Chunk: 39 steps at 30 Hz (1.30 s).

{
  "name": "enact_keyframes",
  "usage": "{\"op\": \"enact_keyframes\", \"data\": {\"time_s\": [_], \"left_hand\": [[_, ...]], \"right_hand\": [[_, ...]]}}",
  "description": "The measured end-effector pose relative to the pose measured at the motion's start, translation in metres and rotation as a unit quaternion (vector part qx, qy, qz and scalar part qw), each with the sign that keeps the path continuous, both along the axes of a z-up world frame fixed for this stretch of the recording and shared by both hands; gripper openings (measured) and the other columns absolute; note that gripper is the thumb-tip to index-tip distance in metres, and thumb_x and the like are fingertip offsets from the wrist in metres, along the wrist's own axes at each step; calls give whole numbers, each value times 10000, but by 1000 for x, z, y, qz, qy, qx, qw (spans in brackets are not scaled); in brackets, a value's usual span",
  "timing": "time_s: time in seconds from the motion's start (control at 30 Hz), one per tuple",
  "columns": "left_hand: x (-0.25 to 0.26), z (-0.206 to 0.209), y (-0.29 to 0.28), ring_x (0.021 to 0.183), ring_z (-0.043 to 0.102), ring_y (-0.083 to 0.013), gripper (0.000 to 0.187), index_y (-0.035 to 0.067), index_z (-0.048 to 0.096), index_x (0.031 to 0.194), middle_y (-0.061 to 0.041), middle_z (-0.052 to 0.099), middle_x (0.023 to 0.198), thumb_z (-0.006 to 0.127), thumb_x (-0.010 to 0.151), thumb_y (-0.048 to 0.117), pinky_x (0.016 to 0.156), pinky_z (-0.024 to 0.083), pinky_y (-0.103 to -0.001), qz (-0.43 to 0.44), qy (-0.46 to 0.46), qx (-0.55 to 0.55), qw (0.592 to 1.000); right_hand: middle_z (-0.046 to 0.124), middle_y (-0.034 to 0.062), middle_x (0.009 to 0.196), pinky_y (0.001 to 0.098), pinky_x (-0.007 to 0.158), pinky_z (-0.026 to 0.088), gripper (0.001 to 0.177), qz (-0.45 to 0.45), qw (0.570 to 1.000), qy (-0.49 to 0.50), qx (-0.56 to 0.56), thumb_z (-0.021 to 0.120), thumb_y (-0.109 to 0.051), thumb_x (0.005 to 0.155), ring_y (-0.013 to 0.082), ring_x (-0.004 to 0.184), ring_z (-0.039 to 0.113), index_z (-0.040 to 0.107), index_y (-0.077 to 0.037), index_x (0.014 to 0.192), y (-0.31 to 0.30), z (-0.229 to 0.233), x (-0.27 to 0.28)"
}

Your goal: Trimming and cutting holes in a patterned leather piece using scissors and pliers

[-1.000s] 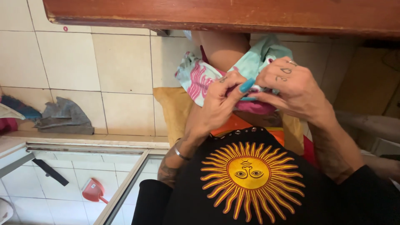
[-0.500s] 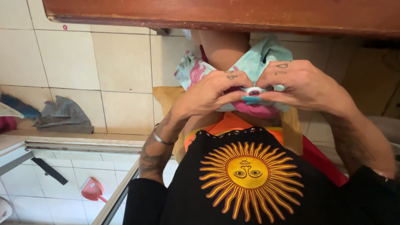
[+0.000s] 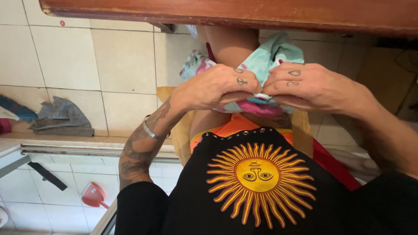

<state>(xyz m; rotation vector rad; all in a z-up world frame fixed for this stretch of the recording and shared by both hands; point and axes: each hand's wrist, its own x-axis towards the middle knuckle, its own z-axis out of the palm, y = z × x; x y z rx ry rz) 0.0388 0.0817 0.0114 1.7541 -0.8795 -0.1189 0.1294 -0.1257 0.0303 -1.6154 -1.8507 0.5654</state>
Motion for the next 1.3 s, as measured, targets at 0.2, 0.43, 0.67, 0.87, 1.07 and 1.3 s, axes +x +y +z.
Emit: {"op": "enact_keyframes", "data": {"time_s": [0.2,0.43,0.67,0.87,1.07,1.3], "left_hand": [[-6,-4,-7,595,441,-256,119,49,454,873,-73,481,763,380,928,124,575,352,-333,52,-4,21,998],[-13,-33,-12,835,589,-276,150,105,562,1014,-63,582,888,447,921,128,735,495,-349,45,18,-76,996],[-16,-22,-23,812,561,-358,187,14,513,980,-153,547,871,412,930,163,734,472,-448,130,61,-151,978],[-31,-42,-51,813,571,-236,199,47,560,913,-48,548,806,421,915,190,806,456,-371,236,124,-242,933],[-36,-62,-60,787,485,-125,211,34,544,857,-46,509,790,417,922,190,768,424,-326,257,214,-336,881],[-35,-51,-61,601,457,-3,186,86,500,801,71,483,609,412,921,198,601,399,-155,271,336,-408,805]], "right_hand": [[558,107,868,423,921,430,179,-73,996,9,52,446,-108,867,246,777,533,548,27,926,0,-6,-13],[544,113,727,521,775,469,178,-164,942,258,138,532,-125,842,242,655,517,597,28,778,4,-41,-36],[545,147,728,388,621,455,210,-244,903,324,143,485,-103,872,242,650,524,565,45,746,-6,-77,-37],[521,138,744,328,623,426,224,-267,897,325,138,460,-110,905,210,645,473,545,29,751,2,-67,-47],[482,118,724,299,614,398,241,-284,887,346,110,422,-113,928,175,627,423,514,14,744,9,-63,-51],[408,8,668,201,587,311,262,-294,836,463,4,423,-130,944,68,629,326,463,-54,696,12,-65,-38]]}}
